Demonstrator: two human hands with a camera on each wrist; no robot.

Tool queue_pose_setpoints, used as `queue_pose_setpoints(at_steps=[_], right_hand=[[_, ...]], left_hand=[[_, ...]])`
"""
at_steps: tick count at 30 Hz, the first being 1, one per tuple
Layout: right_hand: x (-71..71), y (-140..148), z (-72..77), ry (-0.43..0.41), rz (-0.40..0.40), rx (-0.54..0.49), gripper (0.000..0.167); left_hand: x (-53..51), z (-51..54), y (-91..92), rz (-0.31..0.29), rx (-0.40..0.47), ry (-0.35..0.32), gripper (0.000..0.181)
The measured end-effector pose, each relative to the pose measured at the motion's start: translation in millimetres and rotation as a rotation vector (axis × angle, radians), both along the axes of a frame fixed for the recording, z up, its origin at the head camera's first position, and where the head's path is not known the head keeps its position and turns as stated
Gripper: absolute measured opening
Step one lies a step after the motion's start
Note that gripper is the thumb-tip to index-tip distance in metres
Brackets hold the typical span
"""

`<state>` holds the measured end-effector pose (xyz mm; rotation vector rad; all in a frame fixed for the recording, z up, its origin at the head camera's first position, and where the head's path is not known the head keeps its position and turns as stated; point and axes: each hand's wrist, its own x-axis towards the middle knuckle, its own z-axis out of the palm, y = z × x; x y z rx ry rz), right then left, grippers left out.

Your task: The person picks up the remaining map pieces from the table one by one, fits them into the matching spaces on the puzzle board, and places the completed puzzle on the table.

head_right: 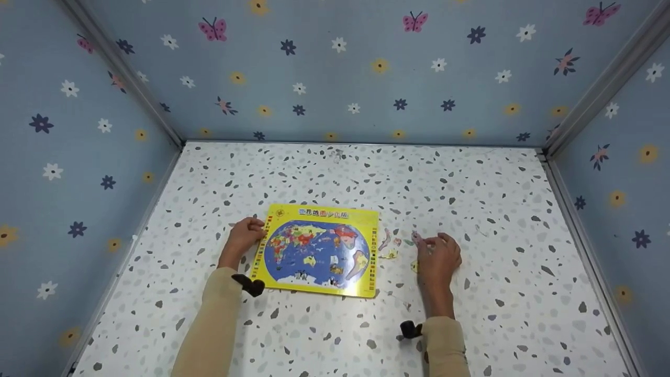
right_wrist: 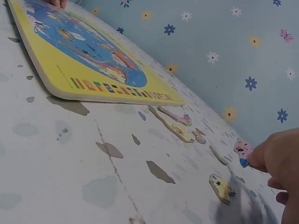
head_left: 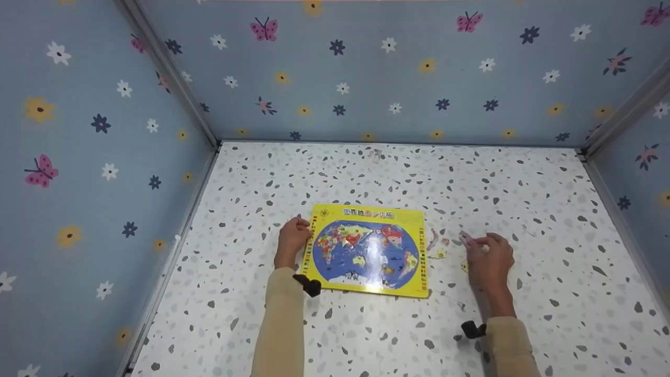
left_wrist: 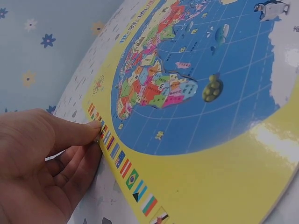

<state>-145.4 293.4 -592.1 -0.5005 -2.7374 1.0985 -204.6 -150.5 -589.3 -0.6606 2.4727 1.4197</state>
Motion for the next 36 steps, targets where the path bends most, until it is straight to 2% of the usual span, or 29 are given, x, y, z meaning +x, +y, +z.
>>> queue_pose_setpoints(at_steps=[6,19,24,31,36], right_hand=[[-3.6,-4.0,8.2,-0.043,-0.002,-0.041,0.046],[-8.5,-18.5,17.1,0.089,0.097,-0.073,0.032],[-10.3,-24.9,18.2,0.103,0.126,-0.075,0.028],[-13.9,-35.7,20.5,0.003,0.121,-0.054,0.034],[-15.5,-43.2,22.1,-0.026,0.131,-0.054,0.031]], left_hand=[[-0.5,0.2,0.2,0.006,0.007,-0.008,0.026],[0.3,2.8,-0.3,-0.004,-0.001,-0.002,0.026],[-1.7,1.8,0.2,0.014,0.007,-0.042,0.026],[-3.0,1.1,0.7,0.024,0.020,-0.058,0.025],[-3.7,1.1,0.8,0.020,0.015,-0.060,0.026]])
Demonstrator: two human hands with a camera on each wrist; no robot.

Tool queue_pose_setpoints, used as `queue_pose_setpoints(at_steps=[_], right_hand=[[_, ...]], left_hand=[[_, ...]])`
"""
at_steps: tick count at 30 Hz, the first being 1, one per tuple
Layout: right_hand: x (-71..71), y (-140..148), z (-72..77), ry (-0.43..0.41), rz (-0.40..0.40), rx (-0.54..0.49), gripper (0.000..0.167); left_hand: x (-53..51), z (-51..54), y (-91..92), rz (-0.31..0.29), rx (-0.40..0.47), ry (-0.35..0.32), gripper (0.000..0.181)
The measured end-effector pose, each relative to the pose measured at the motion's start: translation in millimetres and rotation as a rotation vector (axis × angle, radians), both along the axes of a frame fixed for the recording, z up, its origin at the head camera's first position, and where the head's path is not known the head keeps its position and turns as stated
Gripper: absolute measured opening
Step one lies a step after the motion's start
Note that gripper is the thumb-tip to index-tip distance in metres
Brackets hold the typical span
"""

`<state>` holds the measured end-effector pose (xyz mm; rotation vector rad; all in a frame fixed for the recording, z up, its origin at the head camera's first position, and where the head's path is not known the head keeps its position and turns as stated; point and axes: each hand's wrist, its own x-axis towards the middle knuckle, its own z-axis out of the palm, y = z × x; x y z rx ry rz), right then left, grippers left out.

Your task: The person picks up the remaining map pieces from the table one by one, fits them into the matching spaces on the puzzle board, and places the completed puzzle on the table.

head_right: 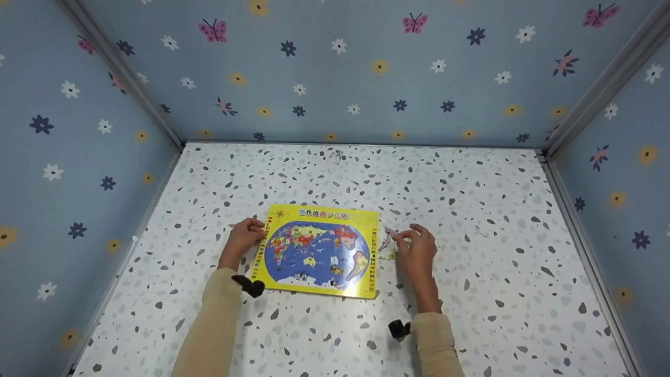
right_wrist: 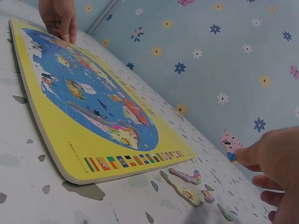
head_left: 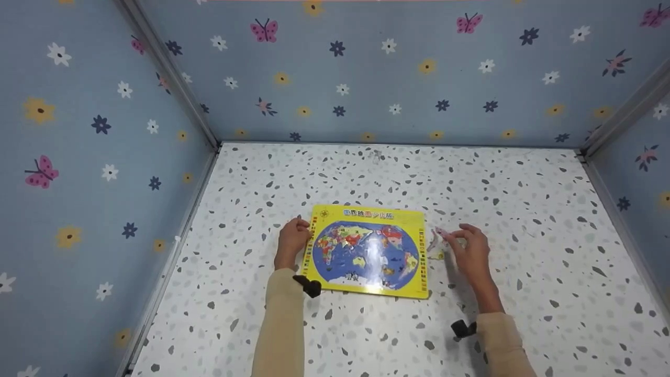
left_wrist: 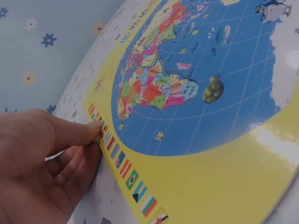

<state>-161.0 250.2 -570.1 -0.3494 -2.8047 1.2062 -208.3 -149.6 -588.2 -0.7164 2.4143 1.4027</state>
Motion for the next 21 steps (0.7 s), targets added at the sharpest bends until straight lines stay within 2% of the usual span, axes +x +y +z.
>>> queue_pose_setpoints(at_steps=[7,15,21], right_hand=[[-2.3,-10.0,1.0,-0.028,0.026,0.026,0.027],[-2.1,-20.9,-1.1,0.020,0.069,0.036,0.031],[-3.6,-28.2,-2.9,-0.027,0.082,0.049,0.036]], left_hand=[[0.6,-0.7,-0.2,0.002,0.012,0.001,0.026],[5.1,0.4,-1.8,-0.035,-0.009,0.084,0.025],[5.4,0.9,-1.7,-0.038,-0.002,0.083,0.026]])
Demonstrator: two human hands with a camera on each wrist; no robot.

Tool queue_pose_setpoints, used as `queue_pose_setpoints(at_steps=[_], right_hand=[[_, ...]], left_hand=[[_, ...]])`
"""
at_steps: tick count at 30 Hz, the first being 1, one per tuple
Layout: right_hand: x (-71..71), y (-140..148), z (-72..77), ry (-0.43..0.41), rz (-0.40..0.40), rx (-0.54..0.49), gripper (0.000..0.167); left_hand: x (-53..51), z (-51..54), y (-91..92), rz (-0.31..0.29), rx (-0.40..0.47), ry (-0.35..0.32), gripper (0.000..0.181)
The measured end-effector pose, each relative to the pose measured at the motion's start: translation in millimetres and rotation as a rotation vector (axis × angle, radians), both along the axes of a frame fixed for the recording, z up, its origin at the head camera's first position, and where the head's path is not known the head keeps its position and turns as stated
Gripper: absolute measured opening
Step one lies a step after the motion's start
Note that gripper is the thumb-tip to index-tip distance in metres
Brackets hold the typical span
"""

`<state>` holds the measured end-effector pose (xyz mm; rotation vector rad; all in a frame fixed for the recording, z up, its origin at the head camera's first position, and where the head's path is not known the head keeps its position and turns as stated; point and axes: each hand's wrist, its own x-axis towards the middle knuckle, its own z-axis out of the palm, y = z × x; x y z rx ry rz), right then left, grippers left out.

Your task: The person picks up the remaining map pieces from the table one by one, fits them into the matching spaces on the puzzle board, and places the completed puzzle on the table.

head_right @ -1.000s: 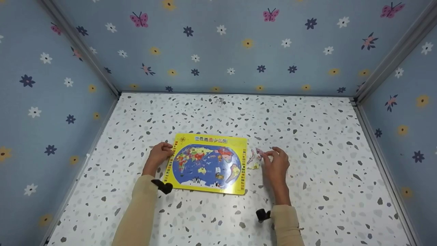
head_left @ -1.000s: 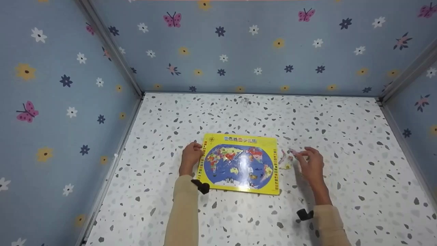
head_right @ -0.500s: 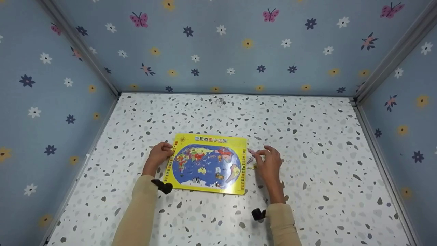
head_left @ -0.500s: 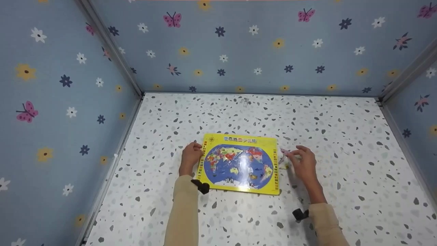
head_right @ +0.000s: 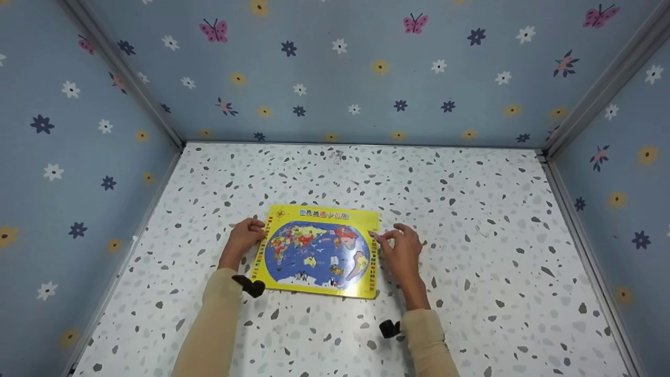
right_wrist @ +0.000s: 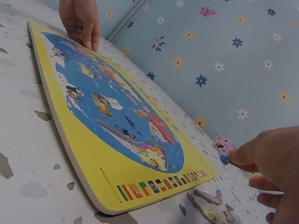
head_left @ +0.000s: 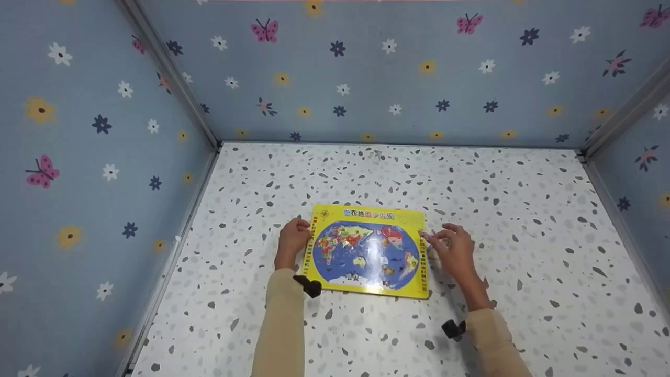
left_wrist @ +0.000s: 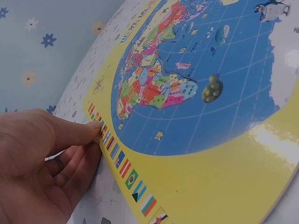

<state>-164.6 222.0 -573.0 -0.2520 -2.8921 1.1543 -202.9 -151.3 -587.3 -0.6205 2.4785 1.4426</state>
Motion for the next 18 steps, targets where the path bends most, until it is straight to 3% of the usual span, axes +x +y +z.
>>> queue_pose_setpoints(at_steps=[18], right_hand=[[-4.4,-23.6,-6.9,-0.012,0.079,0.049,0.025]], left_hand=[[0.7,-0.6,0.2,0.006,0.011,-0.007,0.025]])
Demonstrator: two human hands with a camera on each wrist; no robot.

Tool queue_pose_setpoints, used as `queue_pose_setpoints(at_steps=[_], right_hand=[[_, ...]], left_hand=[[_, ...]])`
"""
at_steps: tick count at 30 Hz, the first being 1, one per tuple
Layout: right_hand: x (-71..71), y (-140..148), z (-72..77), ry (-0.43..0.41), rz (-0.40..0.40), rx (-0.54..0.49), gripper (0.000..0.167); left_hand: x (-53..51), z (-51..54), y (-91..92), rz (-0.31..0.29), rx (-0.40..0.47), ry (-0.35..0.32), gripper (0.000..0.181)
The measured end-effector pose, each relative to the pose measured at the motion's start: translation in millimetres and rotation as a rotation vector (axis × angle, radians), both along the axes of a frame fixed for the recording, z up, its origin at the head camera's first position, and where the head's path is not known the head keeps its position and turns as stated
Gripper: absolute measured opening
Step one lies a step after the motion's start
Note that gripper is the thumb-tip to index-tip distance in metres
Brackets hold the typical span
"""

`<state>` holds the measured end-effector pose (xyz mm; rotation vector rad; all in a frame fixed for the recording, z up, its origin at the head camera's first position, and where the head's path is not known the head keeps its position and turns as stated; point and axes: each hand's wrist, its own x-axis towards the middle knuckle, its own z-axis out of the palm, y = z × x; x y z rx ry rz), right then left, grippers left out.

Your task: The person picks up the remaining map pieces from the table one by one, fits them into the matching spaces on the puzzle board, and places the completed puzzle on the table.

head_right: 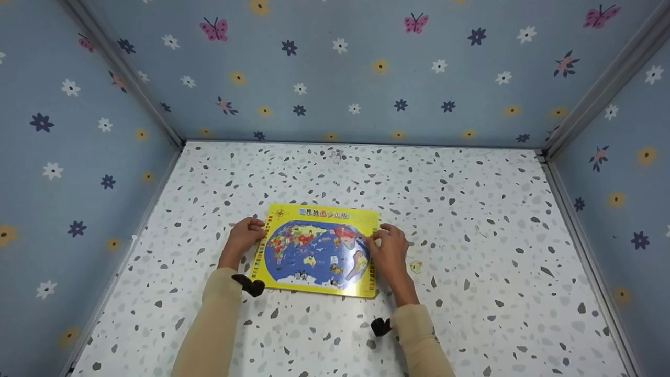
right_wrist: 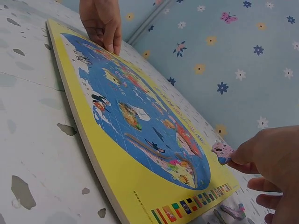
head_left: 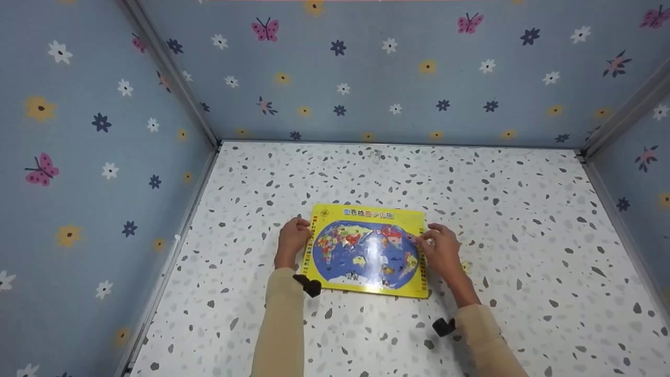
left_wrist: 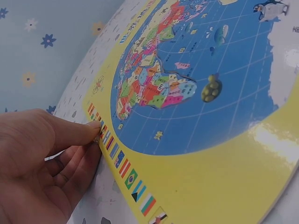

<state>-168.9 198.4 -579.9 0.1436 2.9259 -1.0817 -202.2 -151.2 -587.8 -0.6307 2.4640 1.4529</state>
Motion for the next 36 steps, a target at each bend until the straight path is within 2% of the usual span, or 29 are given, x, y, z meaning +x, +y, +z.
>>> queue_pose_setpoints(at_steps=[6,14,27,36], right_hand=[[-1.7,-4.3,-1.7,0.000,0.010,-0.010,0.024],[-1.6,-9.1,-0.7,-0.038,0.020,0.001,0.023],[-2.3,-13.0,-1.4,-0.032,0.086,0.024,0.024],[-7.6,-17.1,2.3,-0.059,0.122,0.082,0.025]], left_hand=[[-2.2,-0.6,-0.5,-0.011,-0.038,0.014,0.026],[-3.9,-1.2,0.3,0.011,-0.025,-0.013,0.025],[-5.1,-1.1,0.3,0.018,-0.022,-0.050,0.024],[-2.4,-1.7,0.9,-0.009,-0.049,0.014,0.023]])
